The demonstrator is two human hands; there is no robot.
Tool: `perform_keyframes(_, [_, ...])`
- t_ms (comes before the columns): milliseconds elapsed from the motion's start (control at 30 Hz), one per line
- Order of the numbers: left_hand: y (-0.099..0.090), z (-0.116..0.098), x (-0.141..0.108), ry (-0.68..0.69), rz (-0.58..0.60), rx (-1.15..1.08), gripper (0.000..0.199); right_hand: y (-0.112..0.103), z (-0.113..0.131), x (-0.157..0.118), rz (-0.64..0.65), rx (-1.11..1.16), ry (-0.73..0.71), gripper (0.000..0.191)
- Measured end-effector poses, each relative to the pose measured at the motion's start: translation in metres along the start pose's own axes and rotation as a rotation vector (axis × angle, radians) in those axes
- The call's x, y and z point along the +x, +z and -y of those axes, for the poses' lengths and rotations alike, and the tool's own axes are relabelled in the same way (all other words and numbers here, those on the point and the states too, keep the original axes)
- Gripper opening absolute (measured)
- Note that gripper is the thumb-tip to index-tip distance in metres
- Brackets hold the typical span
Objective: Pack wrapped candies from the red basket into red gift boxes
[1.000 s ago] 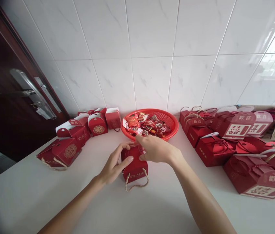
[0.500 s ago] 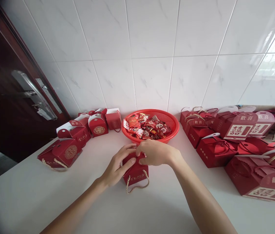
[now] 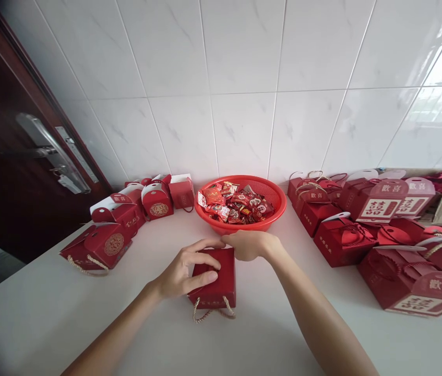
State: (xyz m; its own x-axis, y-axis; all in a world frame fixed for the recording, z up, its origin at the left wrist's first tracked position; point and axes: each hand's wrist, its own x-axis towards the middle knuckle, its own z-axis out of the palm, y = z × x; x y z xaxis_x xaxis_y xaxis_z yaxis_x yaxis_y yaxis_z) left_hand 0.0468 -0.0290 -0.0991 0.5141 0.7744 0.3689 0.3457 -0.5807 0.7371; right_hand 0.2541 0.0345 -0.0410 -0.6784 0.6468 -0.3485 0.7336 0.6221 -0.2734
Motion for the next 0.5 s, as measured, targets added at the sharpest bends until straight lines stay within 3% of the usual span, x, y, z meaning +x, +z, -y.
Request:
perform_keyframes(167, [-0.006,-0.004,-0.001,-0.004,0.100,-0.095,0.017,0.001,-0.004,0.008,0.095,0.111,-0.065,0.044])
perform_keyframes(333, [-0.007,-0.005,-0.002,-0.019,0.105,-0.129,0.020,0.006,-0.004,0.019,0.271,0.376,-0.152,0.048])
perform_keyframes(500, [-0.007,-0.005,-0.002,-0.045,0.110,-0.108,0.020,0.013,-0.008,0.030,0.270,0.373,-0.226,0.040])
